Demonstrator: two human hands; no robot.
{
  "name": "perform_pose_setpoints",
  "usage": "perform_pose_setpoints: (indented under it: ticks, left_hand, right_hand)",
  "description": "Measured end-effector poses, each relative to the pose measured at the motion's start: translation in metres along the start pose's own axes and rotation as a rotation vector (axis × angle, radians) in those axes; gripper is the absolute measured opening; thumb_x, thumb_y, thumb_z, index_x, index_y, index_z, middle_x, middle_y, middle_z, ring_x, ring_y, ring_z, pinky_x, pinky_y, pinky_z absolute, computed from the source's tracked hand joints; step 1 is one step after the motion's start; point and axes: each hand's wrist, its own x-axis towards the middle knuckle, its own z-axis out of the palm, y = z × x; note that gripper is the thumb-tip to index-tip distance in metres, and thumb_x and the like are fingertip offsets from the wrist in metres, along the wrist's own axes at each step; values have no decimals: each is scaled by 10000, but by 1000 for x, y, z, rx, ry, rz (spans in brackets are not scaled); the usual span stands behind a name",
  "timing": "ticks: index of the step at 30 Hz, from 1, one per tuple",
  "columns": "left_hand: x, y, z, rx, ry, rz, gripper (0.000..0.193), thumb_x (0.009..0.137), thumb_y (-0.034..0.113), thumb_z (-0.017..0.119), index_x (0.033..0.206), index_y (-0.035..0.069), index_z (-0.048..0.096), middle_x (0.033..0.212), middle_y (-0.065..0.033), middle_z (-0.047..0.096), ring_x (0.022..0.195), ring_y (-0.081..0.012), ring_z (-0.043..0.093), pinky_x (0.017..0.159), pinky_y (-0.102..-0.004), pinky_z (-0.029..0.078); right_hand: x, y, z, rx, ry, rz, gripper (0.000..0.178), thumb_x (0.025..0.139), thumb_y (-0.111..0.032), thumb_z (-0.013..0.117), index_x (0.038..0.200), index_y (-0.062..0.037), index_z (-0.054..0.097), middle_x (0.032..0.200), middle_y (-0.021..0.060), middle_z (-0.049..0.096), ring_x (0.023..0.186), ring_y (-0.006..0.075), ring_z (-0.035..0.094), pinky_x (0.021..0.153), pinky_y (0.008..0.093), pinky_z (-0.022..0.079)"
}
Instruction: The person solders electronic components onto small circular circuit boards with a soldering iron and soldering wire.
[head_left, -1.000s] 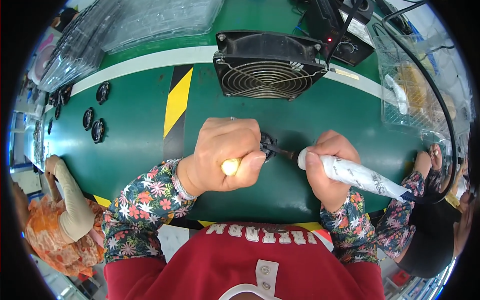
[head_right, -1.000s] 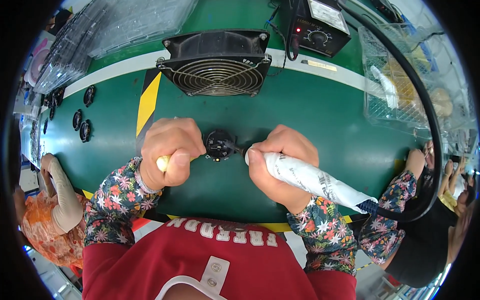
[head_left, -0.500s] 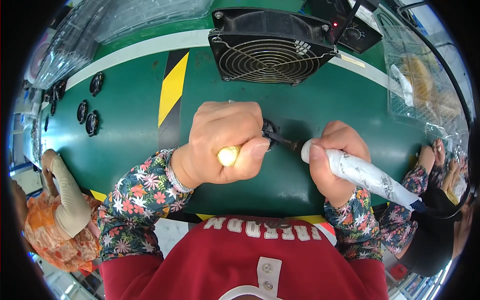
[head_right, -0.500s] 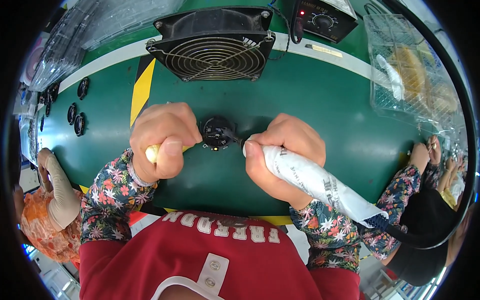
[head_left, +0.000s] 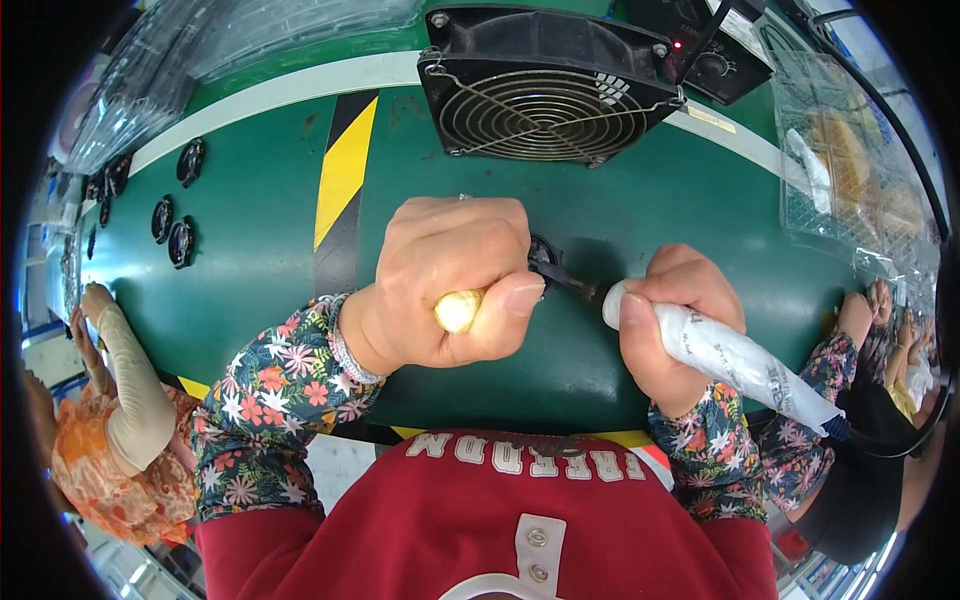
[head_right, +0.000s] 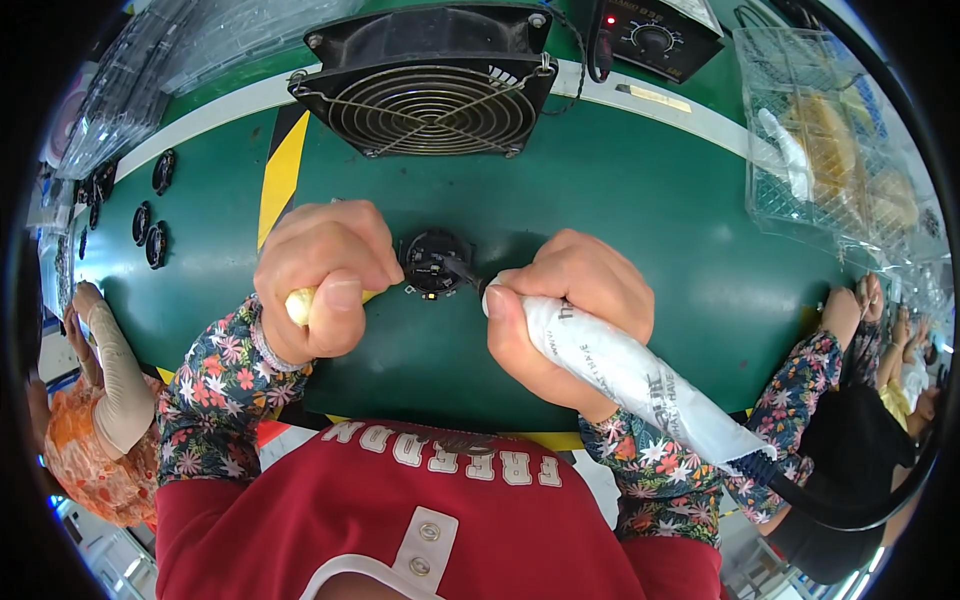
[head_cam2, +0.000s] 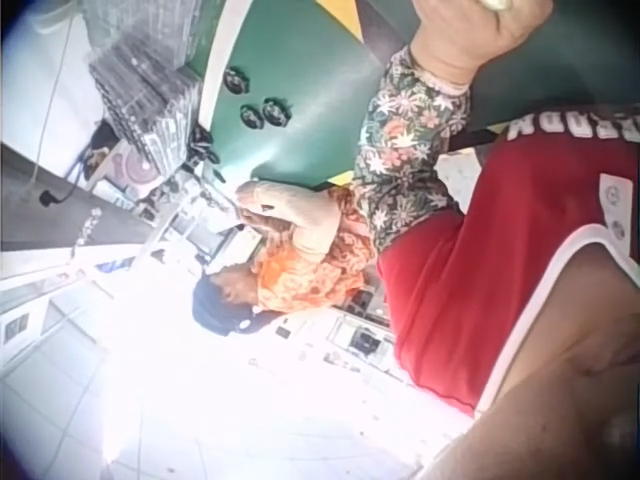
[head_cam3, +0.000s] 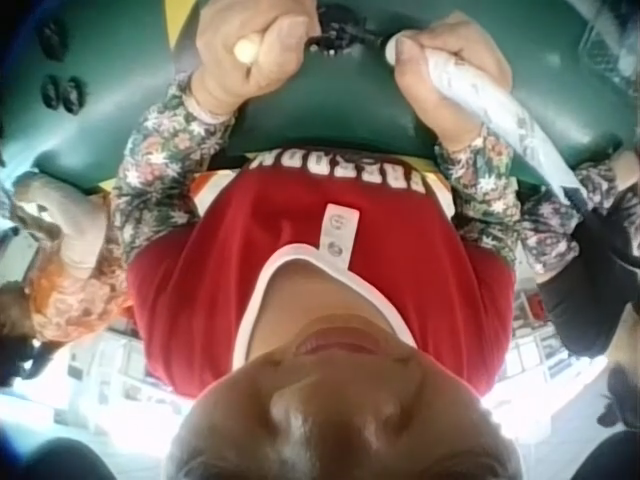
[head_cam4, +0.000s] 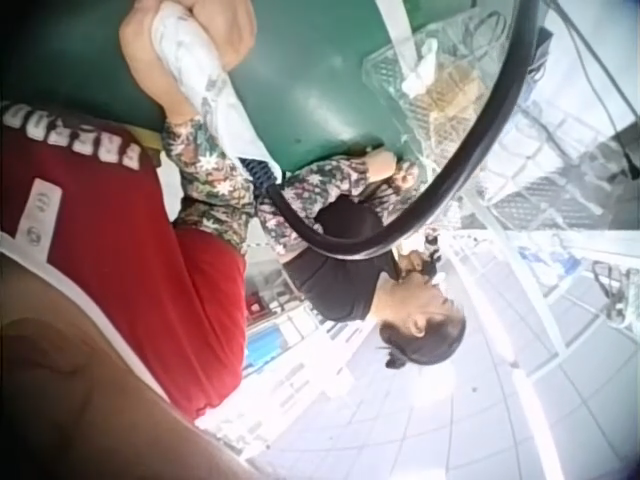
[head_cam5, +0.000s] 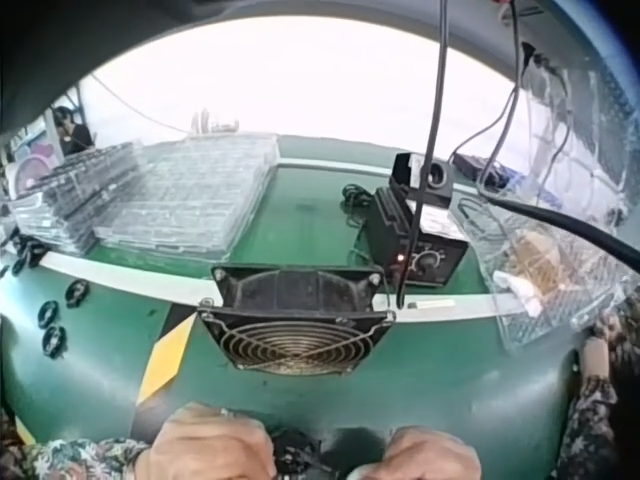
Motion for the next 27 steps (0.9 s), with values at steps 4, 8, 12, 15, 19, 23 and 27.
perform_pose_setpoints:
  ticks: [4, 8, 12, 15, 19, 23, 27]
  left_hand:
    - [0, 0, 0, -3, -11, -4, 226, 842, 197, 450, 673, 52, 485, 615, -86, 564, 482, -196, 508, 427, -295, 383]
    - [1, -2, 2, -7, -6, 5, 219, 839, 192, 451, 674, 51, 487, 617, -85, 564, 482, -195, 508, 429, -294, 383]
    - [2, -4, 8, -67, 121, 48, 193, 745, 80, 584, 604, 43, 459, 546, -57, 435, 423, -198, 418, 380, -292, 307]
    - [2, -4, 8, -65, 122, 47, 201, 750, 85, 586, 605, 41, 454, 547, -60, 436, 420, -201, 412, 381, -295, 307]
    - [1, -4, 8, -58, 112, 26, 210, 757, 94, 582, 604, 40, 450, 547, -59, 420, 423, -208, 405, 385, -304, 306]
    - [1, -1, 1, 10, 10, -10, 252, 836, 198, 469, 627, 57, 484, 593, -69, 559, 469, -192, 507, 420, -288, 374]
    - [0, -4, 2, -18, 15, 9, 251, 841, 185, 464, 625, 56, 472, 584, -66, 548, 466, -190, 506, 415, -284, 371]
  right_hand:
    - [1, -2, -1, -1, -27, 21, 154, 657, -24, 669, 690, -57, 521, 591, 47, 561, 480, 182, 497, 440, 279, 383]
    - [-2, -1, -3, 19, -45, 29, 123, 701, -32, 637, 723, -39, 515, 617, 57, 527, 508, 164, 464, 474, 275, 368]
    - [-2, -1, -2, 18, -64, 18, 100, 744, -45, 604, 749, -21, 507, 639, 67, 492, 539, 145, 432, 509, 269, 353]
    - [-2, -2, -4, -15, -70, 21, 96, 748, -47, 600, 747, -21, 508, 640, 68, 491, 538, 144, 432, 508, 269, 351]
    - [-1, 1, -3, -28, -15, 5, 139, 687, -43, 665, 701, -53, 528, 596, 56, 550, 483, 174, 500, 445, 276, 388]
    - [-5, 3, -4, 51, 6, 70, 128, 705, -54, 662, 707, -48, 534, 619, 65, 554, 507, 167, 512, 465, 272, 398]
    - [-6, 3, -3, 80, 4, 119, 128, 718, -67, 661, 714, -48, 535, 631, 65, 561, 520, 164, 521, 475, 271, 405]
